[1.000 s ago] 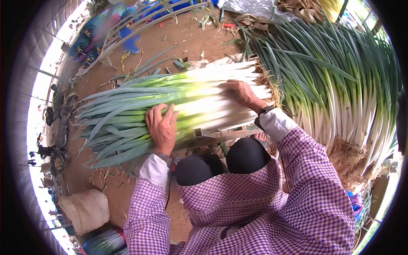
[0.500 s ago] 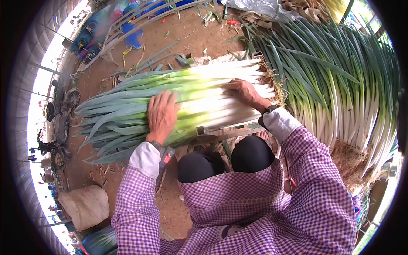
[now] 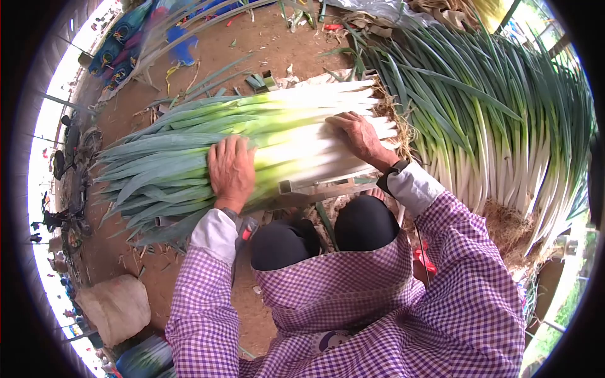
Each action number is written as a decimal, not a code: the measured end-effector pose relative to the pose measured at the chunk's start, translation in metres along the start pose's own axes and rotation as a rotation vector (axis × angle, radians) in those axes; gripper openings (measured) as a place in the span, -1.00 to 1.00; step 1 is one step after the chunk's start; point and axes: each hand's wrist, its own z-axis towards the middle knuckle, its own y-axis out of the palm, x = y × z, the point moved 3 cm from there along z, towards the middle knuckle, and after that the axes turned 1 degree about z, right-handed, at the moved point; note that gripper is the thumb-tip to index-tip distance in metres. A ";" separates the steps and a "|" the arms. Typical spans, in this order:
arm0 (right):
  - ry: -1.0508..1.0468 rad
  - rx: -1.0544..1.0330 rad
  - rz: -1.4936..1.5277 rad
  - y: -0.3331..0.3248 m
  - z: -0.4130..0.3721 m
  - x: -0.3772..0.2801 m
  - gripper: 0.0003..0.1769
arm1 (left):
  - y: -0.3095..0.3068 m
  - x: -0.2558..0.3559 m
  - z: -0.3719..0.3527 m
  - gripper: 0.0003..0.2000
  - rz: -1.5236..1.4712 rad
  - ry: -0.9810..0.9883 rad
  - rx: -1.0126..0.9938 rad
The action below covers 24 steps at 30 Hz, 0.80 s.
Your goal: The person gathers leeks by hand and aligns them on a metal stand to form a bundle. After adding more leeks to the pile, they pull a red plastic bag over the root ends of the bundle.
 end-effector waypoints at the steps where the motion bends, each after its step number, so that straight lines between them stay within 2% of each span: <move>1: 0.021 0.045 -0.010 0.000 -0.007 0.000 -0.69 | 0.001 0.000 -0.001 -0.73 0.007 0.001 -0.002; 5: 0.079 0.186 -0.050 0.003 -0.019 -0.012 -0.71 | 0.002 0.000 -0.002 -0.73 0.025 0.022 0.018; 10: 0.118 0.129 -0.140 0.005 -0.025 -0.017 -0.50 | 0.004 -0.005 -0.002 -0.73 0.026 0.023 0.007; 11: 0.116 0.086 -0.089 0.003 -0.024 -0.016 -0.39 | 0.006 -0.005 0.002 -0.73 0.023 0.027 0.006; 13: 0.093 0.082 -0.108 0.009 -0.025 -0.007 -0.35 | 0.006 -0.002 0.002 -0.71 0.052 0.039 0.043; 15: 0.106 0.061 -0.076 0.015 -0.025 -0.001 -0.35 | 0.010 -0.003 0.000 -0.68 0.075 0.038 0.052; 16: 0.108 0.055 -0.070 0.020 -0.024 0.005 -0.34 | 0.010 -0.004 0.000 -0.63 0.058 -0.011 -0.025; 19: 0.110 0.065 -0.078 0.039 -0.024 0.022 -0.32 | 0.005 0.005 -0.002 -0.55 0.043 0.009 0.043; 21: 0.143 0.049 -0.032 0.024 -0.024 0.008 -0.33 | -0.006 0.013 -0.001 -0.47 0.052 0.009 -0.066; 24: 0.154 0.114 -0.055 0.016 -0.024 -0.003 -0.33 | 0.009 0.006 0.002 -0.44 0.110 0.030 -0.063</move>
